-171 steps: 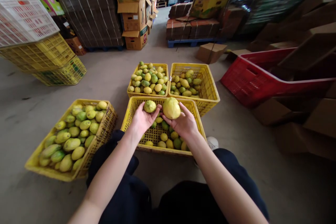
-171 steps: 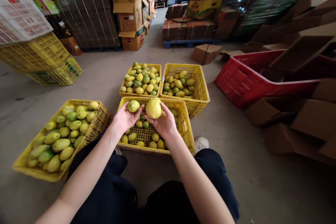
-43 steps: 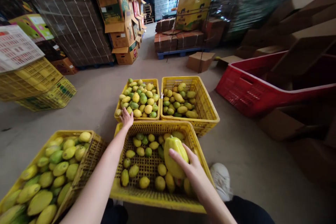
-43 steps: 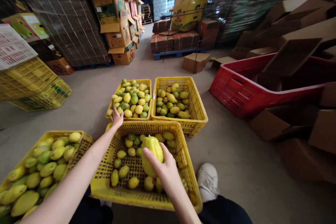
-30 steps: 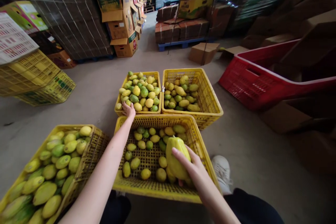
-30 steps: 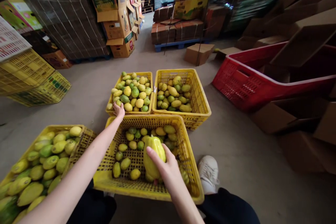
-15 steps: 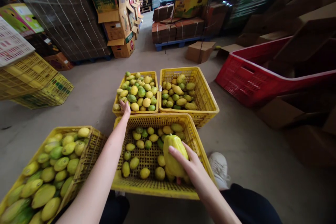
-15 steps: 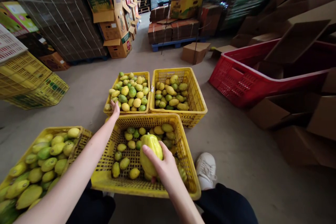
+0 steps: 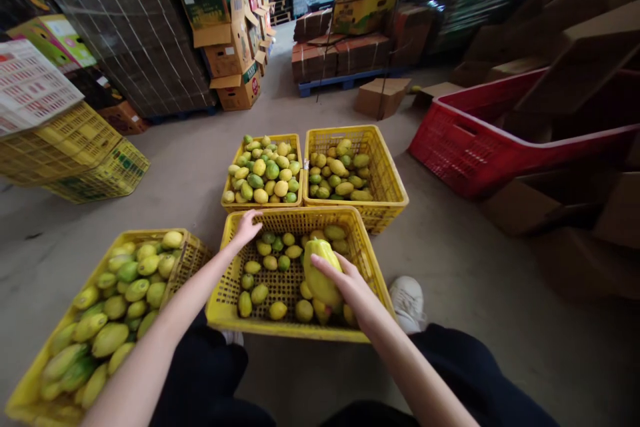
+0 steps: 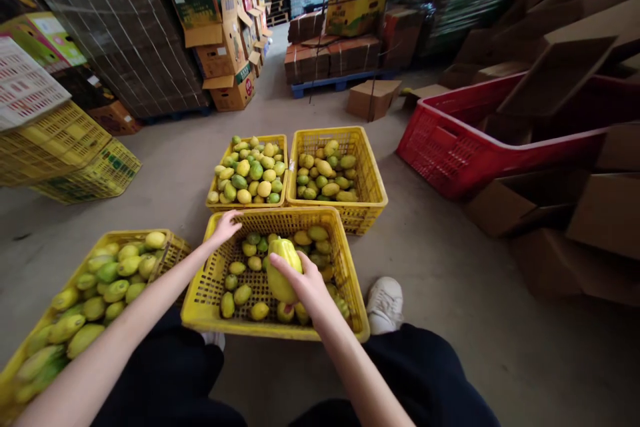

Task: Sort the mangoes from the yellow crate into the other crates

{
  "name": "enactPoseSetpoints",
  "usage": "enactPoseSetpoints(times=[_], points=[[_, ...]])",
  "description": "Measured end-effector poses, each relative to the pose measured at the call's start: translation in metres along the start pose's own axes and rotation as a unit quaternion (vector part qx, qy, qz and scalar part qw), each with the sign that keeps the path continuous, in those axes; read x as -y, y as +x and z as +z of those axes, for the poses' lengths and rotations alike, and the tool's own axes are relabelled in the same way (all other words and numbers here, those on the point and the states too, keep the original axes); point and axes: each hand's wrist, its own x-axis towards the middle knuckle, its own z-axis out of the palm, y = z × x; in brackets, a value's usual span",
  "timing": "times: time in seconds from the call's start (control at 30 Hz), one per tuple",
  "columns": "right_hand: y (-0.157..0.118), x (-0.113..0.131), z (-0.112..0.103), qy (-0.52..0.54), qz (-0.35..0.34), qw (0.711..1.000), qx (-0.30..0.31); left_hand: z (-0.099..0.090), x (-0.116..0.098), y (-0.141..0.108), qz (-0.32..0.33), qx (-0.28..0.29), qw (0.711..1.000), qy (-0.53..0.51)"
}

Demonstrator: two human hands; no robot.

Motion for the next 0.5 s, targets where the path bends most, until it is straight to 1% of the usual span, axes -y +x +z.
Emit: enactPoseSetpoints(times=[0.07, 0.1, 0.13, 0.17, 0.23, 0.27, 0.33, 0.37, 0.4, 0.43, 0.47, 0.5], points=[[0.003, -0.01, 0.003, 0.015, 0.012, 1.0, 0.015, -0.012, -0.007, -0.039, 0.035, 0.089, 0.995, 0.023], [0.004, -0.016, 0.005, 0.026, 0.03, 0.999, 0.023, -0.02, -0.012, -0.058, 0.06, 0.15, 0.985, 0.055], [0.005, -0.024, 0.008, 0.038, 0.058, 0.997, 0.036, -0.029, -0.017, -0.078, 0.086, 0.207, 0.97, 0.093], [0.005, -0.033, 0.011, 0.049, 0.096, 0.992, 0.061, -0.038, -0.023, -0.097, 0.106, 0.247, 0.957, 0.11], [0.004, -0.055, 0.02, 0.056, 0.175, 0.976, 0.119, -0.056, -0.031, -0.132, 0.15, 0.315, 0.924, 0.156], [0.003, -0.067, 0.024, 0.044, 0.213, 0.966, 0.139, -0.063, -0.033, -0.148, 0.161, 0.343, 0.907, 0.183], [0.003, -0.089, 0.03, 0.0, 0.301, 0.94, 0.161, -0.073, -0.028, -0.174, 0.147, 0.365, 0.895, 0.21], [0.005, -0.096, 0.032, -0.026, 0.332, 0.929, 0.162, -0.075, -0.022, -0.185, 0.131, 0.369, 0.894, 0.218], [0.009, -0.098, 0.032, -0.045, 0.346, 0.924, 0.157, -0.076, -0.016, -0.193, 0.109, 0.366, 0.894, 0.236], [0.014, -0.095, 0.031, -0.047, 0.337, 0.929, 0.144, -0.076, -0.009, -0.198, 0.083, 0.357, 0.89, 0.271], [0.021, -0.086, 0.028, -0.033, 0.304, 0.944, 0.126, -0.076, -0.003, -0.201, 0.058, 0.347, 0.885, 0.306], [0.029, -0.072, 0.023, 0.011, 0.234, 0.969, 0.082, -0.076, 0.002, -0.202, 0.04, 0.329, 0.882, 0.336]])
